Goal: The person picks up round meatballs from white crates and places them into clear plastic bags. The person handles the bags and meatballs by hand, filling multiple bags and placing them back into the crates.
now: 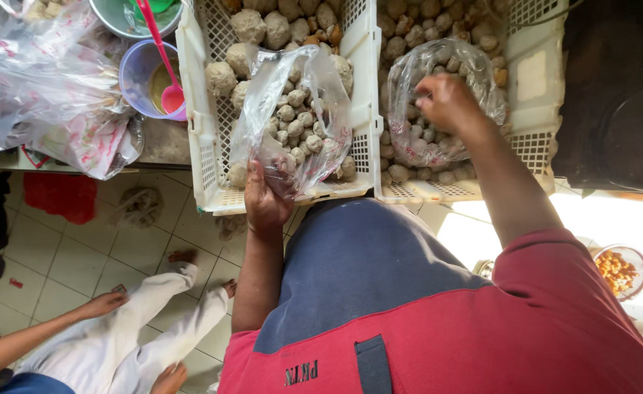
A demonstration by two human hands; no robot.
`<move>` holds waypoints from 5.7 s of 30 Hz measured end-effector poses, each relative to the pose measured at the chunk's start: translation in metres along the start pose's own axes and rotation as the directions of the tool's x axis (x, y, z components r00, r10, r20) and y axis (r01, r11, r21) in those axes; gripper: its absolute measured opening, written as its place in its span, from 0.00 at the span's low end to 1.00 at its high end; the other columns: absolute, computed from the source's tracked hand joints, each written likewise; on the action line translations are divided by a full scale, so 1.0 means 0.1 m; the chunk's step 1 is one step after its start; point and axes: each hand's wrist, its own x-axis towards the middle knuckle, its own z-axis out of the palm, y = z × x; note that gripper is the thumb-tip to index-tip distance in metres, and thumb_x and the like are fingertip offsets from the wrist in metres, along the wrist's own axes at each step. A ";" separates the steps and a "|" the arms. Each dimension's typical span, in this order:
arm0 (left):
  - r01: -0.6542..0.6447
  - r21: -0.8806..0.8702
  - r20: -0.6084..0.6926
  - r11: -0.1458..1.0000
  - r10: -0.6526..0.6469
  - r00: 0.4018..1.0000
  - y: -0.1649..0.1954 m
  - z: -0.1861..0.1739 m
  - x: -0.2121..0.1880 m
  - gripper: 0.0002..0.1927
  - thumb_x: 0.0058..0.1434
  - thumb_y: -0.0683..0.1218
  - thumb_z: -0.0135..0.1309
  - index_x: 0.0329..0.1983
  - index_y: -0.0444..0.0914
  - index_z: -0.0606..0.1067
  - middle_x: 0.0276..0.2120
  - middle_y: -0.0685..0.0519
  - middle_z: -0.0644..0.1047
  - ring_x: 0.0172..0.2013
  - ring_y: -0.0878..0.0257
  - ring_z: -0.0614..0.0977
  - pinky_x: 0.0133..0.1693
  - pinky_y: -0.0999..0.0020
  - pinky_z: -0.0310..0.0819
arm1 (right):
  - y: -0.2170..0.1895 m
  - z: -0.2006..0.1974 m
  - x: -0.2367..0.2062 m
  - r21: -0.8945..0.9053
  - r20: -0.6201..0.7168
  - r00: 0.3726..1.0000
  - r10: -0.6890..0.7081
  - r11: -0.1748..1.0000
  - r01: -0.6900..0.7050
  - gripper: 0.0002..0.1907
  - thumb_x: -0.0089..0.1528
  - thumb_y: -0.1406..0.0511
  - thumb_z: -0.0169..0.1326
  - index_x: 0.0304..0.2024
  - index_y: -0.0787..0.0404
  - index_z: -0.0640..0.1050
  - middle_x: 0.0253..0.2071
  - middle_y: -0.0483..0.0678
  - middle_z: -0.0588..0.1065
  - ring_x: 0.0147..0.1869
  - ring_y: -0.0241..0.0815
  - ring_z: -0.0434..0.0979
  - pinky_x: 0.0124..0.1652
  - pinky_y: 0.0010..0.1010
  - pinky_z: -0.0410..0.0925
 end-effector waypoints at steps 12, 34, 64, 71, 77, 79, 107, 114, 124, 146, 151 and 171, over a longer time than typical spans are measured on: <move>0.006 -0.006 0.100 1.000 -0.005 0.995 -0.02 -0.05 0.05 0.19 0.80 0.56 0.39 0.63 0.38 0.66 0.43 0.50 0.76 0.38 0.61 0.78 0.35 0.68 0.73 | 0.37 0.22 0.06 -0.033 -0.004 1.000 0.013 0.999 -0.014 0.07 0.71 0.71 0.48 0.50 0.68 0.74 0.49 0.61 0.76 0.50 0.54 0.77 0.47 0.42 0.69; -0.157 0.121 -0.098 0.980 0.170 0.981 -0.14 0.03 -0.09 0.21 0.77 0.52 0.42 0.68 0.39 0.67 0.40 0.54 0.75 0.38 0.68 0.76 0.41 0.74 0.74 | 0.66 0.45 0.46 -0.519 -0.110 0.943 -0.315 0.827 0.216 0.16 0.61 0.76 0.50 0.51 0.63 0.80 0.59 0.64 0.72 0.57 0.61 0.75 0.54 0.48 0.72; -0.591 0.764 0.504 0.260 0.330 0.798 0.00 -0.03 -0.04 0.20 0.84 0.53 0.38 0.70 0.38 0.61 0.58 0.47 0.73 0.56 0.56 0.79 0.61 0.53 0.77 | 0.52 0.54 0.28 -0.695 0.228 0.973 0.048 0.708 0.128 0.13 0.66 0.69 0.49 0.50 0.64 0.80 0.51 0.59 0.81 0.54 0.54 0.80 0.55 0.44 0.74; -0.005 -0.022 0.071 1.000 0.006 0.997 -0.05 0.00 -0.01 0.24 0.77 0.53 0.39 0.72 0.40 0.62 0.52 0.49 0.75 0.51 0.57 0.78 0.56 0.54 0.76 | 0.66 0.39 0.30 -0.418 0.171 0.985 -0.008 0.905 0.080 0.20 0.61 0.63 0.53 0.55 0.58 0.76 0.56 0.61 0.75 0.60 0.62 0.74 0.59 0.53 0.66; 0.012 -0.080 0.148 0.997 0.000 0.989 -0.06 -0.14 0.04 0.22 0.77 0.55 0.43 0.70 0.45 0.64 0.45 0.52 0.74 0.41 0.60 0.77 0.41 0.63 0.74 | 0.58 0.26 0.19 -0.345 0.201 0.977 -0.076 0.928 0.143 0.27 0.58 0.56 0.59 0.58 0.57 0.74 0.48 0.60 0.80 0.54 0.60 0.79 0.52 0.49 0.71; 0.030 -0.093 0.223 0.995 -0.009 0.975 -0.07 -0.20 0.05 0.22 0.76 0.55 0.44 0.70 0.48 0.65 0.42 0.52 0.73 0.36 0.61 0.76 0.35 0.66 0.72 | 0.40 0.09 0.07 -0.227 0.093 0.989 -0.115 0.965 0.134 0.22 0.61 0.54 0.60 0.52 0.58 0.77 0.45 0.58 0.80 0.49 0.58 0.81 0.47 0.48 0.72; -0.015 -0.065 0.120 0.998 0.022 0.993 -0.04 -0.04 -0.05 0.24 0.76 0.55 0.44 0.73 0.45 0.62 0.40 0.53 0.75 0.37 0.63 0.76 0.34 0.70 0.71 | 0.83 0.34 0.29 -0.606 -0.280 0.935 -0.219 0.796 0.005 0.16 0.66 0.62 0.54 0.54 0.62 0.77 0.53 0.60 0.77 0.59 0.61 0.76 0.52 0.53 0.73; -0.004 -0.046 0.051 0.999 0.006 0.999 -0.02 -0.02 -0.06 0.20 0.76 0.54 0.44 0.68 0.43 0.66 0.41 0.54 0.76 0.36 0.63 0.77 0.38 0.66 0.74 | 0.66 0.09 0.11 -0.554 -0.033 0.997 -0.074 0.831 0.044 0.23 0.69 0.54 0.53 0.60 0.62 0.74 0.45 0.63 0.80 0.45 0.60 0.80 0.46 0.55 0.73; -0.005 -0.072 0.136 0.997 0.015 0.991 -0.03 -0.13 -0.02 0.20 0.77 0.54 0.44 0.69 0.47 0.65 0.40 0.53 0.74 0.33 0.63 0.75 0.33 0.69 0.70 | -1.00 0.40 -0.40 0.291 0.121 0.793 -0.597 0.785 0.546 0.24 0.64 0.58 0.58 0.61 0.60 0.73 0.47 0.54 0.79 0.48 0.44 0.80 0.47 0.35 0.75; -0.055 -0.058 0.206 0.997 0.066 0.976 -0.02 0.06 -0.05 0.30 0.76 0.56 0.45 0.78 0.45 0.56 0.41 0.52 0.69 0.39 0.62 0.72 0.33 0.71 0.68 | 0.68 0.32 0.05 -0.623 0.158 0.986 -0.050 0.770 0.139 0.16 0.66 0.66 0.47 0.55 0.53 0.79 0.51 0.57 0.78 0.57 0.59 0.78 0.53 0.49 0.72; -0.064 0.028 0.158 0.998 0.059 0.986 -0.03 -0.06 -0.10 0.29 0.76 0.55 0.45 0.77 0.43 0.58 0.43 0.52 0.73 0.37 0.63 0.72 0.33 0.70 0.68 | 0.19 0.12 -0.24 -0.304 0.226 0.973 0.051 0.952 0.021 0.19 0.67 0.60 0.51 0.60 0.56 0.75 0.52 0.52 0.77 0.51 0.53 0.80 0.54 0.44 0.70; -0.011 -0.051 0.077 0.999 0.014 0.997 -0.01 0.06 -0.17 0.30 0.76 0.55 0.43 0.78 0.45 0.56 0.48 0.52 0.76 0.42 0.62 0.78 0.34 0.68 0.72 | 0.59 0.27 -0.02 -0.340 0.185 0.981 0.057 0.940 0.009 0.16 0.64 0.67 0.55 0.54 0.59 0.74 0.56 0.56 0.73 0.56 0.55 0.74 0.59 0.49 0.63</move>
